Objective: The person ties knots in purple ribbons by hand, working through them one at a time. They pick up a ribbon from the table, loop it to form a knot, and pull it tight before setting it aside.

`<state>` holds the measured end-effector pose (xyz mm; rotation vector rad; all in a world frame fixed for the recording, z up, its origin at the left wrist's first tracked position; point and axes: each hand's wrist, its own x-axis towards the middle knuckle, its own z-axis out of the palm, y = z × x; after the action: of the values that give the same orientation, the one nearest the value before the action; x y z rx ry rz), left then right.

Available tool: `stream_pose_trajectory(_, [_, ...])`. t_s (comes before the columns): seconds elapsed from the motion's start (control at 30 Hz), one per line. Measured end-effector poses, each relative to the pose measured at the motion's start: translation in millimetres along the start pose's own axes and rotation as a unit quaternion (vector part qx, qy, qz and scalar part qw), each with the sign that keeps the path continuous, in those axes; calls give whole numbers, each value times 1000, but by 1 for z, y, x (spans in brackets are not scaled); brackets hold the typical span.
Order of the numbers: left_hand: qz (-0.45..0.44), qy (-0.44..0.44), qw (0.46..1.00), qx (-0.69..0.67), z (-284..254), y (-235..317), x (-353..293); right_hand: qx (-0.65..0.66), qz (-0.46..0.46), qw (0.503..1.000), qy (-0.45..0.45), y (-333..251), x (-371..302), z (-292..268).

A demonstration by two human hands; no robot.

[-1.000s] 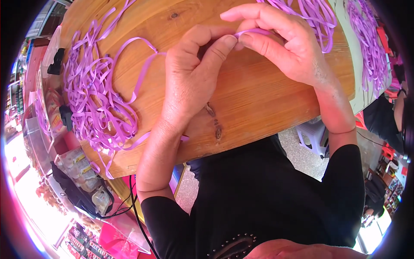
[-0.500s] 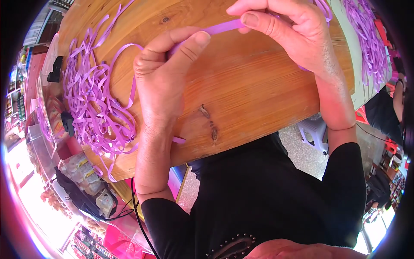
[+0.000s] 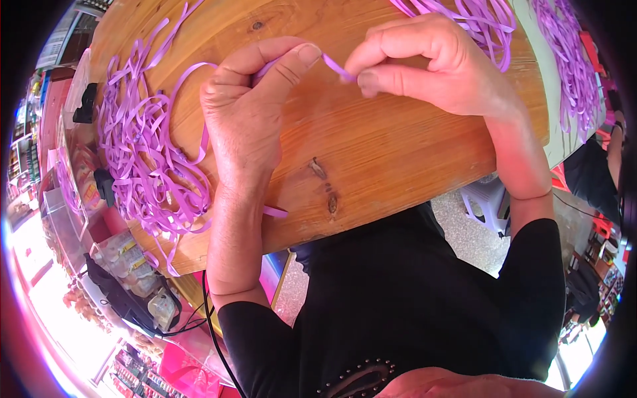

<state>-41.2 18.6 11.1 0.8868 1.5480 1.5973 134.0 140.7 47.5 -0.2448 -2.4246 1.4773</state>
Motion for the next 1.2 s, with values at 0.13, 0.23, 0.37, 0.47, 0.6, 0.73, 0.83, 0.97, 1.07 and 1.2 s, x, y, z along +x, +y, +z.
stream_pose_trajectory(0.13, [-38,-43,992,-109,8,-6,0,197,80,977,-27,5,1,5])
stream_pose_trajectory(0.23, [-68,-61,973,-210,10,-12,-1,245,82,965,46,20,5,11])
stream_pose_trajectory(0.37, [-7,-19,989,-144,24,-11,-8,50,-355,932,58,55,23,13])
stream_pose_trajectory(0.47, [40,14,992,-116,28,-9,-13,9,-219,969,113,19,11,18])
stream_pose_trajectory(0.6, [99,18,994,-44,24,-17,-12,-90,-83,979,166,11,4,24])
stream_pose_trajectory(0.73, [89,9,996,0,30,-20,-8,-259,-454,807,274,77,25,27])
stream_pose_trajectory(0.83, [73,12,997,4,27,-23,-8,-244,-451,800,311,67,23,33])
stream_pose_trajectory(0.97, [28,27,999,26,28,-14,-10,-230,-159,936,213,14,4,31])
stream_pose_trajectory(1.07, [18,9,1000,14,28,-14,-10,-31,44,982,183,7,2,33])
stream_pose_trajectory(1.2, [4,6,996,-91,27,-15,-10,44,102,987,116,6,4,18])
